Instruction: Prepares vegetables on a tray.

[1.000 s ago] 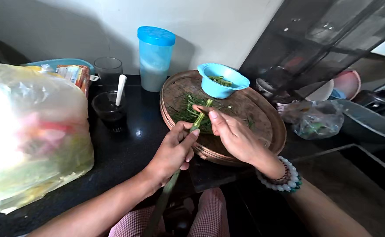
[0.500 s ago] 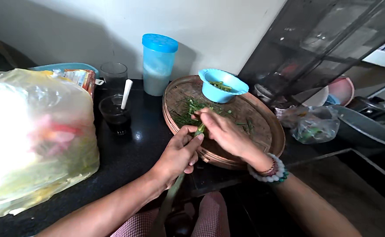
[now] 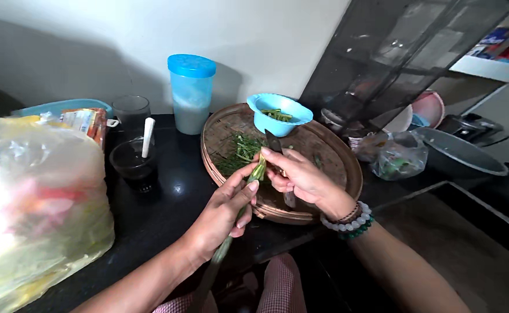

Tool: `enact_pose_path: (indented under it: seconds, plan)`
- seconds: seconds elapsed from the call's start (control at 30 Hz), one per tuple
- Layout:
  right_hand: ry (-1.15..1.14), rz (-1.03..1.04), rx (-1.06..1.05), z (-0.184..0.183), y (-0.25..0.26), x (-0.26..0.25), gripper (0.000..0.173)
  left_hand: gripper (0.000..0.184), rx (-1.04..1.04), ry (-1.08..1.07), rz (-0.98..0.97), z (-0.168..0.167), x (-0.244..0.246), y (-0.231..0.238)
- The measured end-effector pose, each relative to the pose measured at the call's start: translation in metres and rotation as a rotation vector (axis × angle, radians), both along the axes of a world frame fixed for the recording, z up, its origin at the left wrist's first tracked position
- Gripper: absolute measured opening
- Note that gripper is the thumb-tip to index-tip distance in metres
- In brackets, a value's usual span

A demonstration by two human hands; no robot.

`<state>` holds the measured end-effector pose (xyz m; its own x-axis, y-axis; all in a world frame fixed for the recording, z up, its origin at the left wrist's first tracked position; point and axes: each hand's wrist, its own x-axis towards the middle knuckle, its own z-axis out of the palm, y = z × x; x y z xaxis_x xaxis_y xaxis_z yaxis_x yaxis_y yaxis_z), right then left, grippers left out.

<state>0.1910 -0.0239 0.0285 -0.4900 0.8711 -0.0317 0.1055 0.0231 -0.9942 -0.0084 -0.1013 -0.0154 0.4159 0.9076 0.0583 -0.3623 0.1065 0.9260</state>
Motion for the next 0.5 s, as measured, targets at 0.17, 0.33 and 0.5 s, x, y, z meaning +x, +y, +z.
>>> enact_pose_path:
  seconds: [0.17, 0.33, 0.5]
  plan:
    - [-0.26, -0.407, 0.394, 0.033, 0.064, 0.031, 0.039, 0.039, -0.076, -0.039, -0.036, 0.0, 0.001, -0.003]
    - [-0.628, -0.5, 0.649, 0.065, 0.138, 0.063, 0.055, 0.036, -0.142, -0.1, 0.059, 0.001, -0.002, 0.001]
    - [-0.619, -0.02, 0.825, 0.055, 0.05, 0.016, 0.036, 0.041, -0.22, -0.137, 0.052, 0.003, -0.005, 0.004]
